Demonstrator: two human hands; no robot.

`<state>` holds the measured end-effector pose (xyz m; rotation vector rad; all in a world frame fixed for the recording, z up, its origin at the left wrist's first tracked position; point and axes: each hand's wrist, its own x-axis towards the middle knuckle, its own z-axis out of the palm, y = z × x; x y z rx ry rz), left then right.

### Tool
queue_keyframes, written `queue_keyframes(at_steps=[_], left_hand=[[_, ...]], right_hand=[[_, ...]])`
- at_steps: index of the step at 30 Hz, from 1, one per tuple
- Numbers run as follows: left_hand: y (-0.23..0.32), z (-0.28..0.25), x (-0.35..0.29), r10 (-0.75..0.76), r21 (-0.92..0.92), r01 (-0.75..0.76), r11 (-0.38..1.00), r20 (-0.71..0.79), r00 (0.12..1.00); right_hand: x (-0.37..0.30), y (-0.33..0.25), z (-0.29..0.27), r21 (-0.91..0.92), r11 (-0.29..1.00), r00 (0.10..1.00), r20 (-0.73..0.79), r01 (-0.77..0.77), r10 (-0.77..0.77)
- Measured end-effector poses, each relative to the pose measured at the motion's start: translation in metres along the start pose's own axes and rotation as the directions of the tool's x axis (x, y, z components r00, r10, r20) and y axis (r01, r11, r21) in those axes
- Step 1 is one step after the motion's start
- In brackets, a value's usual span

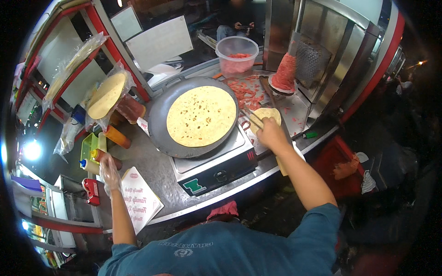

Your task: The person cooks a tortilla on a flat griddle, then assembles a taco by adding shredded lettuce, cooked meat, and sauces. They fold the tortilla, wrap it in paper, and repeat the process for a second taco.

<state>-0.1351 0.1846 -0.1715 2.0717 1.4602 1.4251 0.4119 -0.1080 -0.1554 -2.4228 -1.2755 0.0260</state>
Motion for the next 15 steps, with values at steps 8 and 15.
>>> queue_keyframes(at_steps=[8,15], left_hand=[[-0.137,-0.045,-0.147,-0.018,0.428,-0.156,0.89,0.374,0.927],[-0.108,-0.042,-0.132,0.017,0.452,-0.291,0.843,0.518,0.855]], right_hand=[[-0.073,-0.135,-0.149,-0.267,0.769,0.803,0.027,0.58,-0.596],[-0.05,-0.184,-0.071,-0.328,0.813,0.852,-0.043,0.481,-0.522]])
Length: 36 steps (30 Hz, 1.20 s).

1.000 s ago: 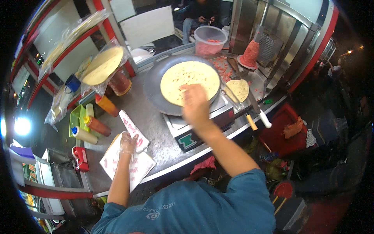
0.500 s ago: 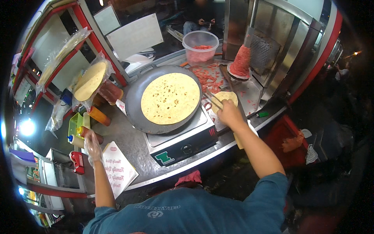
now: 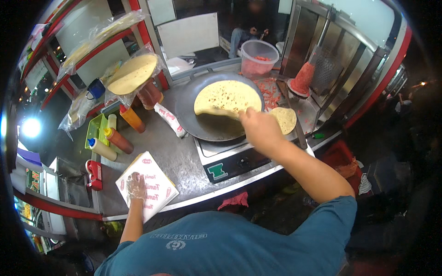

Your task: The person cooks a tortilla on a flat griddle, then assembles a taco by adding shredded lettuce, cooked meat, and sauces. They fold the tortilla, wrap it in paper, and repeat the process for a second taco.

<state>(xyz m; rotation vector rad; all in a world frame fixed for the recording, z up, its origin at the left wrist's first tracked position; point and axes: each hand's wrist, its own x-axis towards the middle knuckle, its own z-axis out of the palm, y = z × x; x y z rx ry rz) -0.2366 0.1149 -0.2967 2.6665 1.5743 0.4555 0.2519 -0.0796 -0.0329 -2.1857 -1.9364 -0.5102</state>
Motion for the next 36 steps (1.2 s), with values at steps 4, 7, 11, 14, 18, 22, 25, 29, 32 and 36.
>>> queue_keyframes(at_steps=[4,7,11,14,18,22,25,29,32,36], left_hand=[[0.003,-0.004,-0.003,-0.096,-0.156,0.09,0.984,-0.028,0.995],[0.007,-0.022,-0.006,-0.127,-0.145,0.133,0.98,0.052,0.991],[-0.003,-0.009,-0.005,0.062,-0.14,-0.068,0.988,-0.047,0.997],[-0.001,-0.022,-0.006,0.011,-0.168,-0.002,0.986,0.057,0.998],[0.002,-0.02,-0.003,0.054,-0.181,-0.045,0.982,0.044,0.998],[0.004,-0.019,-0.003,0.002,-0.123,0.005,0.992,0.057,0.998],[-0.017,0.013,-0.005,0.167,0.143,-0.177,0.974,0.083,0.983],[0.021,-0.044,-0.006,-0.076,-0.136,0.105,0.985,0.205,0.976],[0.03,-0.06,-0.052,-0.154,-0.36,0.147,0.921,0.009,0.988],[0.109,-0.091,-0.068,-0.133,-0.717,0.066,0.694,-0.037,0.99]], right_hand=[[0.063,0.073,-0.036,0.411,0.888,0.948,-0.139,-0.207,0.286],[0.089,0.055,-0.106,0.471,0.598,0.749,0.252,-0.648,0.613],[0.073,0.084,-0.086,0.304,0.781,0.82,-0.002,-0.545,0.572],[0.045,0.045,-0.054,0.262,0.858,0.871,-0.103,-0.442,0.48],[-0.022,-0.009,0.004,-0.144,0.98,0.971,0.176,-0.139,0.163],[0.017,-0.042,0.015,0.215,0.968,0.977,-0.139,-0.127,0.159],[0.076,-0.024,0.068,0.195,0.977,0.98,-0.163,-0.082,0.114],[0.099,0.062,0.098,0.198,0.954,0.972,-0.018,-0.227,0.235],[0.09,0.122,0.018,0.58,0.554,0.802,0.455,-0.597,0.387],[0.092,0.152,0.026,0.573,0.285,0.64,0.699,-0.768,0.319]])
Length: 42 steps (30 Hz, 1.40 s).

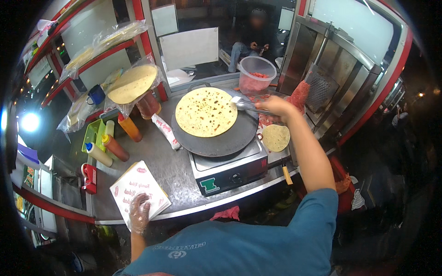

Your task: The person cooks a tortilla on a flat griddle, then assembles a taco by adding shredded lettuce, cooked meat, and sauces. They fold the tortilla, wrap it in paper, and repeat the process for a second taco.

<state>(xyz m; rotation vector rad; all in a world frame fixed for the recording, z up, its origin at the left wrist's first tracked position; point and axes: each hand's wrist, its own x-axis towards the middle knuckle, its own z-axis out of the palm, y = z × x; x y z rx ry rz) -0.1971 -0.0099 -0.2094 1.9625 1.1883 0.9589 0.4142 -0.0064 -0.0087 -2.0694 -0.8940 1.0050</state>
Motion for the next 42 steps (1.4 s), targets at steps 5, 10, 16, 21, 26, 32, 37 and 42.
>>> queue_keyframes(at_steps=[5,10,16,21,26,32,37,42], left_hand=[[0.089,0.03,0.019,0.193,0.022,-0.235,0.972,0.503,0.843],[0.068,0.04,-0.025,0.2,-0.028,-0.222,0.975,0.554,0.808],[0.064,0.041,-0.05,0.19,-0.117,-0.155,0.981,0.406,0.894],[0.098,0.044,0.005,0.298,-0.037,-0.344,0.938,0.59,0.75],[0.099,0.034,0.012,0.43,-0.102,-0.449,0.888,0.53,0.731],[-0.015,-0.013,-0.053,0.202,0.34,-0.204,0.918,0.04,0.978],[-0.101,-0.069,-0.047,-0.364,0.185,0.489,0.852,-0.462,0.809],[-0.1,-0.099,-0.018,-0.649,0.287,0.664,0.69,-0.162,0.744]], right_hand=[[0.059,-0.032,0.05,-0.404,0.748,0.812,-0.02,0.527,-0.583],[-0.041,-0.092,0.011,-0.282,0.611,0.664,0.155,0.739,-0.732],[-0.021,-0.036,-0.064,-0.316,0.919,0.968,0.167,0.234,-0.189],[0.056,-0.031,0.035,-0.225,0.937,0.952,0.211,0.268,-0.222],[0.015,-0.105,0.018,-0.192,0.724,0.749,0.184,0.662,-0.636],[-0.071,-0.065,0.002,-0.069,0.813,0.811,0.159,0.578,-0.563],[-0.141,0.015,0.191,0.142,0.949,0.909,0.278,0.28,-0.31],[-0.136,0.082,0.421,-0.292,0.849,0.897,0.125,0.441,-0.423]])
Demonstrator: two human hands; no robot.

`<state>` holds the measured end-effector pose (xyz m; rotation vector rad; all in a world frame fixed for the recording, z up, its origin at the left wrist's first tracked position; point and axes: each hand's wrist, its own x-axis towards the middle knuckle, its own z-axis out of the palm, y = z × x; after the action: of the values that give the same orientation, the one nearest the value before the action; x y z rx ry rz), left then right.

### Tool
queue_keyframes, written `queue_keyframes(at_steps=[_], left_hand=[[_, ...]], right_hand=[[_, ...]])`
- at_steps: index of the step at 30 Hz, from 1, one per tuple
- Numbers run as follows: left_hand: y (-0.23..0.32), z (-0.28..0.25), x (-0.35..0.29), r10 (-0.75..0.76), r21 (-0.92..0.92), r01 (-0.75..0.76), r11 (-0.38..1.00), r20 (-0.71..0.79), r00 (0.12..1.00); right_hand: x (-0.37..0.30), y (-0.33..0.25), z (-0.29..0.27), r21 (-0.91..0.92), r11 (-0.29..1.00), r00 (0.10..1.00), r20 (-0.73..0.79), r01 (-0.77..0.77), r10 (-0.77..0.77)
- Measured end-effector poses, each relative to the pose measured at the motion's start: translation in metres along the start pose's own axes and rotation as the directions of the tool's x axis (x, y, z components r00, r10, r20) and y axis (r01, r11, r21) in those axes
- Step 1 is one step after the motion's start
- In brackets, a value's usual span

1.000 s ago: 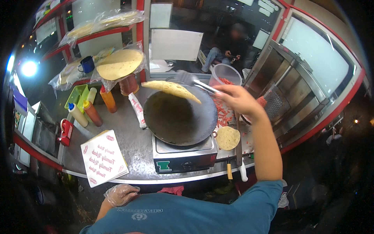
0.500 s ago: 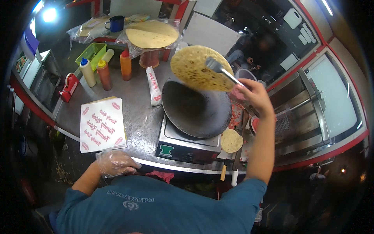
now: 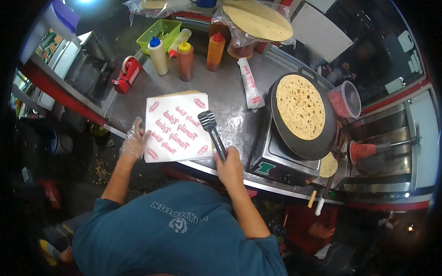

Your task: The person cooks a tortilla on a flat griddle, then assembles a taco by adding shredded lettuce, cooked meat, and sauces. They fold the tortilla, wrap it in paper, and repeat the process for a second taco.

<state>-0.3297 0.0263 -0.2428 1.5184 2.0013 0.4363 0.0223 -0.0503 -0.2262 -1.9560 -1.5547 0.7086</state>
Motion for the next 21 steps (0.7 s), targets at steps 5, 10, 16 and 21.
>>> queue_keyframes(at_steps=[5,10,16,21], left_hand=[[-0.002,0.001,0.01,0.141,-0.064,-0.138,0.988,0.042,0.989],[-0.021,0.013,0.027,0.282,-0.235,-0.249,0.94,0.118,0.952],[-0.012,0.005,0.027,0.305,-0.044,-0.302,0.952,0.181,0.935],[-0.02,0.008,0.029,0.304,-0.091,-0.292,0.952,0.198,0.932]], right_hand=[[0.048,-0.03,0.047,-0.003,0.994,0.99,-0.092,-0.108,0.108],[0.103,-0.053,0.018,-0.278,0.959,0.995,-0.089,-0.059,0.036],[0.094,-0.037,-0.01,-0.544,0.839,0.951,-0.247,0.022,-0.185],[0.051,-0.061,0.036,-0.402,0.909,0.989,-0.049,0.11,-0.141]])
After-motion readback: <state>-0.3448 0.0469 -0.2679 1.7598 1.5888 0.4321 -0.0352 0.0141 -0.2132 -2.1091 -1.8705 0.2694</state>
